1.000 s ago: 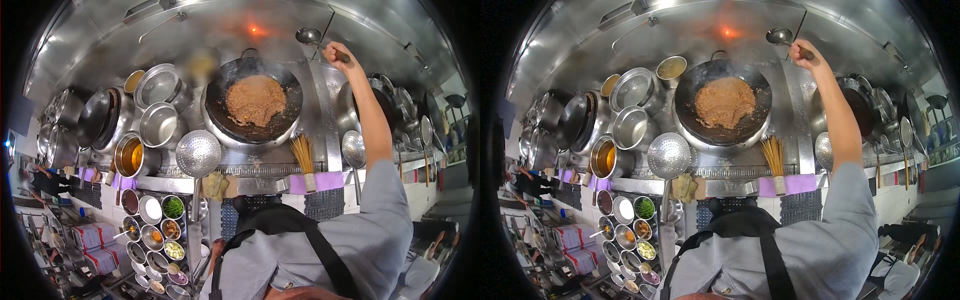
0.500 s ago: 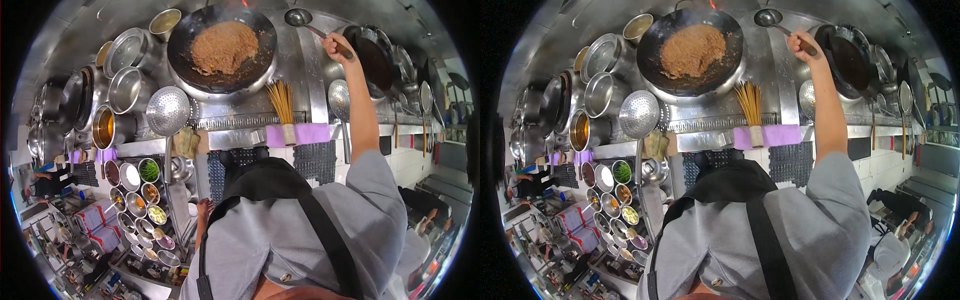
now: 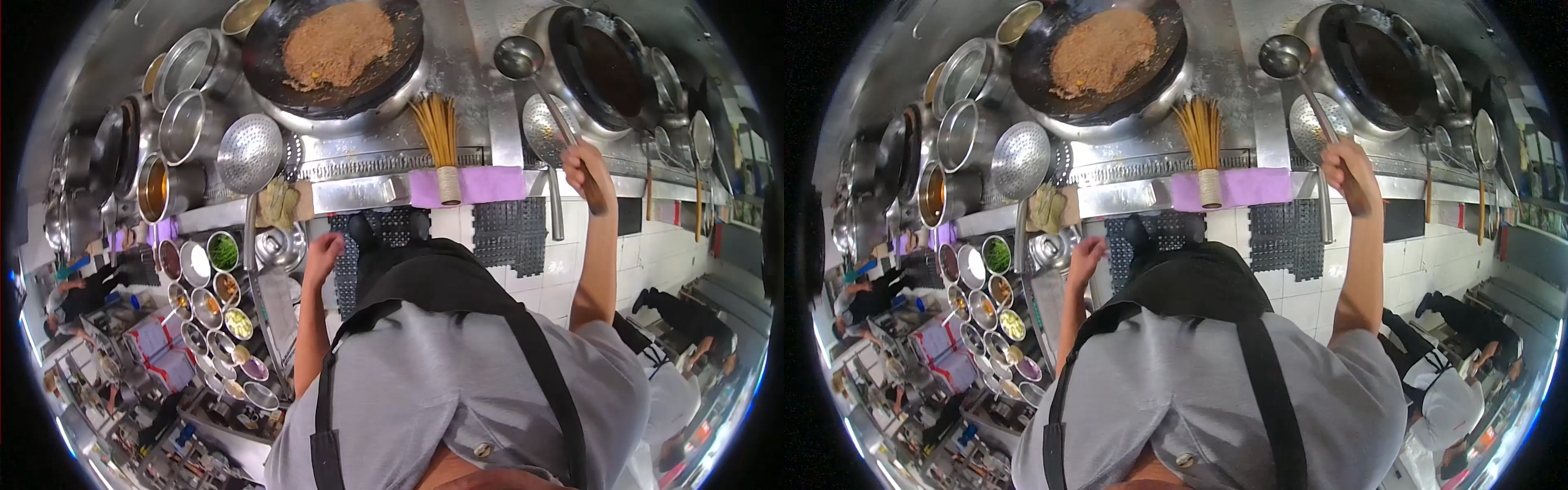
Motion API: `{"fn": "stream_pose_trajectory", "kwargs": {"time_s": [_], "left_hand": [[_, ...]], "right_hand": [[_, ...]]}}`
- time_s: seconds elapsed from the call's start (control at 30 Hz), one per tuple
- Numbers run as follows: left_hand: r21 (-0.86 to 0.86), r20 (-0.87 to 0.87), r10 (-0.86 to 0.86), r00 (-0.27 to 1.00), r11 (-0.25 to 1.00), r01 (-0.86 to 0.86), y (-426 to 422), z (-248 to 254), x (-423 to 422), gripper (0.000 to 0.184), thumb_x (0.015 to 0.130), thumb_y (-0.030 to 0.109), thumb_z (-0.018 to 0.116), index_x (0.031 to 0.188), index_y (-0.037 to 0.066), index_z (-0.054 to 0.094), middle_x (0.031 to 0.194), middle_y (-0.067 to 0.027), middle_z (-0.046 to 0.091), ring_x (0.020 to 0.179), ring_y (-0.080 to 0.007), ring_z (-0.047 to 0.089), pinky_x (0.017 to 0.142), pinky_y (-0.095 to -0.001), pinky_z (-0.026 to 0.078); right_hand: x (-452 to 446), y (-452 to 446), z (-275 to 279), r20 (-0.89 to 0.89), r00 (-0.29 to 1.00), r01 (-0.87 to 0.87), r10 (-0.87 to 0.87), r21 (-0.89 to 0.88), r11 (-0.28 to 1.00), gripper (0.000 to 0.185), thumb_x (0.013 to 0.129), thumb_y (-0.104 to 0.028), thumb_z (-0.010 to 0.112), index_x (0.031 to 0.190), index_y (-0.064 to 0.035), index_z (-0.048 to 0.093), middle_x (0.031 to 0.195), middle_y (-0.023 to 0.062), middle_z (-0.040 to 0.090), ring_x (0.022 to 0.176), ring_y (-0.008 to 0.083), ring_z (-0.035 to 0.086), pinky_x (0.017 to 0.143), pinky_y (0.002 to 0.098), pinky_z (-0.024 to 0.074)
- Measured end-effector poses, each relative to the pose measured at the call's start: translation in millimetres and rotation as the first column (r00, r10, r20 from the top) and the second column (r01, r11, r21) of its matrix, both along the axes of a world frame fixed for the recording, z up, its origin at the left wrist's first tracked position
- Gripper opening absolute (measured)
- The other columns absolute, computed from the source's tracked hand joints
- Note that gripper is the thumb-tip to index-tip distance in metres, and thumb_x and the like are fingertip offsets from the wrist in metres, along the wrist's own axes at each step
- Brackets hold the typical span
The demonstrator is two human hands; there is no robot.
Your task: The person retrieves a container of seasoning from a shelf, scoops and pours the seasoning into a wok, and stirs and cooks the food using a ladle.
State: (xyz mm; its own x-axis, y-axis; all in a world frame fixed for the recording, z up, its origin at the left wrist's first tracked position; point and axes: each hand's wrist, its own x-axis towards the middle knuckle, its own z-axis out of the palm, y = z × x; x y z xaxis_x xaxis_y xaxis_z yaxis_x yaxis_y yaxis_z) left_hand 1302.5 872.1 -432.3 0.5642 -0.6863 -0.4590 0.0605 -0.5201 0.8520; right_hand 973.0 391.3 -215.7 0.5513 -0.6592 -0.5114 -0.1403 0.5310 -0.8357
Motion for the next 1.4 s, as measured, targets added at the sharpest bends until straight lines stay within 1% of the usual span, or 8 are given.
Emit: {"fn": "stream_pose_trajectory", "kwargs": {"time_s": [0.27,0.37,0.47,0.73,0.97,1.13,1.23,1.4], "left_hand": [[-0.073,0.109,-0.147,0.983,0.985,0.155,-68.8,61.2,1.1,0.02,0.096,0.012,0.06,0.101,-0.005,0.069,0.08,-0.0083,0.069,0.073,-0.0176,0.066,0.07,-0.0327,0.053],[0.092,0.721,-0.324,0.613,0.921,0.378,-80.7,46.5,-10.4,0.026,0.096,0.014,0.059,0.114,-0.003,0.067,0.109,-0.0181,0.071,0.103,-0.0311,0.069,0.09,-0.0439,0.053],[0.315,0.682,-0.57,0.459,0.795,0.518,-81.5,8.1,-38.7,0.061,0.097,0.026,0.057,0.149,-0.002,0.038,0.161,-0.0198,0.032,0.15,-0.0397,0.028,0.121,-0.0543,0.025],[0.388,0.783,-0.573,0.242,0.754,0.53,-109.7,-21.3,30.9,0.079,0.099,0.044,0.052,0.158,-0.001,0.024,0.167,-0.0179,0.02,0.154,-0.0381,0.019,0.121,-0.059,0.022],[0.376,0.888,-0.407,0.215,0.91,0.175,-123.7,-26.1,71.1,0.062,0.094,0.03,0.058,0.146,-0.002,0.044,0.157,-0.0274,0.035,0.149,-0.0422,0.03,0.118,-0.0614,0.027],[0.006,0.696,-0.217,0.685,0.955,0.297,-173.4,-83.5,86.1,0.026,0.09,0.022,0.064,0.099,-0.002,0.068,0.093,-0.0236,0.07,0.085,-0.0423,0.069,0.078,-0.0517,0.056],[-0.347,-0.184,-0.007,0.983,0.936,-0.059,-222.6,-147.0,128.1,0.025,0.091,0.018,0.063,0.106,0.002,0.072,0.092,-0.0202,0.071,0.081,-0.041,0.07,0.079,-0.0486,0.057],[0.207,0.563,-0.264,0.783,0.962,0.176,-212.9,-65.9,101.6,0.031,0.093,0.027,0.061,0.116,0.008,0.071,0.1,-0.0137,0.073,0.091,-0.0375,0.07,0.082,-0.0536,0.055]], "right_hand": [[-28.9,92.8,10.4,-0.019,0.998,-0.05,0.053,0.13,0.99,0.051,0.094,-0.016,0.051,0.141,0.0017,0.047,0.067,-0.0048,0.042,0.039,0.0022,0.035,0.032,0.0201,0.0303],[-25.5,121.2,5.7,0.018,0.993,-0.114,0.113,0.188,0.976,0.053,0.093,-0.018,0.055,0.141,0.0002,0.046,0.067,-0.0057,0.041,0.039,0.0022,0.037,0.033,0.021,0.0305],[-9.3,149.1,5.5,0.079,0.986,-0.162,0.148,0.228,0.96,0.058,0.093,-0.018,0.057,0.144,0.0037,0.043,0.066,-0.0049,0.043,0.038,0.0011,0.038,0.032,0.019,0.0357],[44.3,208.1,20.0,0.053,0.964,-0.263,0.26,0.313,0.913,0.056,0.09,-0.014,0.059,0.143,0.0022,0.045,0.067,-0.004,0.042,0.042,0.0019,0.039,0.036,0.0191,0.0298],[80.8,248.1,19.2,-0.045,0.91,-0.397,0.413,0.201,0.896,0.061,0.09,-0.008,0.057,0.147,0.0031,0.039,0.062,-0.0023,0.044,0.038,0.0046,0.042,0.034,0.0218,0.0377],[97.4,271.9,2.9,-0.204,0.845,-0.513,0.494,-0.05,0.857,0.065,0.089,0.0,0.054,0.152,0.0004,0.036,0.064,-0.0008,0.05,0.04,0.0069,0.047,0.037,0.0232,0.0413],[98.7,285.4,-0.7,-0.382,0.813,-0.526,0.439,-0.161,0.835,0.067,0.089,0.0,0.058,0.153,-0.0016,0.038,0.082,0.0086,0.063,0.048,0.0131,0.057,0.045,0.0243,0.0474],[79.3,288.6,-33.4,-0.582,0.773,-0.591,0.251,-0.519,0.617,0.065,0.085,-0.006,0.063,0.148,-0.0009,0.044,0.092,0.0269,0.067,0.062,0.0386,0.064,0.063,0.0427,0.0516]]}}
